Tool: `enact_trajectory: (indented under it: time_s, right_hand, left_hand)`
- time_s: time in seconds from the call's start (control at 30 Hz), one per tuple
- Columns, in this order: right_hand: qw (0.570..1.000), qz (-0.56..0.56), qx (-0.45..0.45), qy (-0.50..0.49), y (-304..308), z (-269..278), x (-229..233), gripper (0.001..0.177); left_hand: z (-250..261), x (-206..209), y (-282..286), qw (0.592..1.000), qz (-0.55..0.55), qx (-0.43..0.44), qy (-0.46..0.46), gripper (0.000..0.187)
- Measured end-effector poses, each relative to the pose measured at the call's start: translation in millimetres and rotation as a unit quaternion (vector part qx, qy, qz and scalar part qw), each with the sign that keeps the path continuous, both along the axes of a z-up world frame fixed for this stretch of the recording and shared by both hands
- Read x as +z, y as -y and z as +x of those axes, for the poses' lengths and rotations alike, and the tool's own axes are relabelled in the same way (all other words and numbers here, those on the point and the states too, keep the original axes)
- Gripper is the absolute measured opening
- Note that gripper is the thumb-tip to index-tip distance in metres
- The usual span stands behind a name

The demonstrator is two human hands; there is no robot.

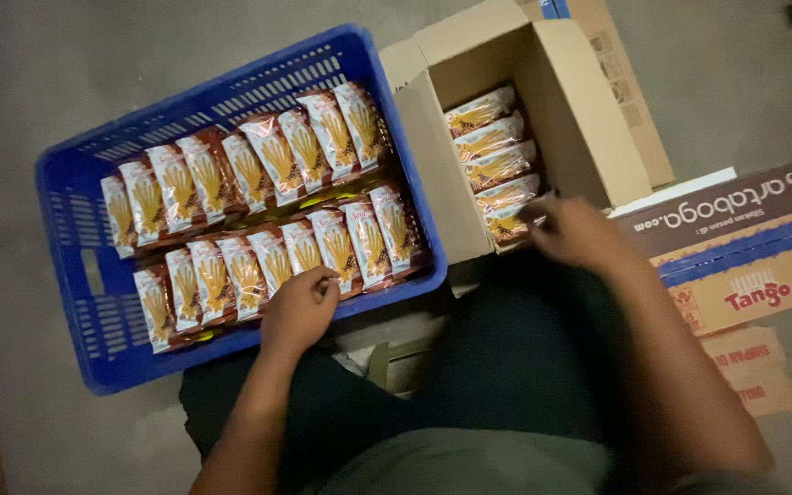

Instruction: The person transfers individually wrapped snack bars from a blue plastic basket into a cardboard box. They pick up the bars one by one and place them neatly in rows inside the box.

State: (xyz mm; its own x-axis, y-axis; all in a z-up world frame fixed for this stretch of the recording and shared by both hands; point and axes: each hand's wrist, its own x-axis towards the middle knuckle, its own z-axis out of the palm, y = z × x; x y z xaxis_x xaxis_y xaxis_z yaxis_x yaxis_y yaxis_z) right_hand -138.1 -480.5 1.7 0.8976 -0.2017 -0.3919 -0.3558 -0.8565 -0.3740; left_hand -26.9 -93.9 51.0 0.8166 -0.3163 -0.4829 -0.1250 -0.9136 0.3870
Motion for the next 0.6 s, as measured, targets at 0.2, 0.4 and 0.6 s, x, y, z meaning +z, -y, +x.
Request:
enact_trajectory:
  time_s: [0.2, 0.4, 0.6]
  right_hand:
    - [0.990, -0.076, 0.113, 0.031, 35.3, 62.3, -43.8, 0.036]
    - [0.935, -0.189, 0.290, -0.076, 38.2, 81.6, -104.9, 0.026]
    - [0.948, -0.157, 0.248, -0.127, 34.8, 73.5, -156.6, 0.032]
  left_hand:
    - [4.6, -17.8, -7.6, 0.998, -0.018, -0.017, 0.060, 0.022]
    - [10.0, -23.7, -8.1, 0.985, -0.092, -0.055, 0.138, 0.015]
    - [15.6, -22.7, -5.8, 0.978, -0.124, -0.052, 0.158, 0.008]
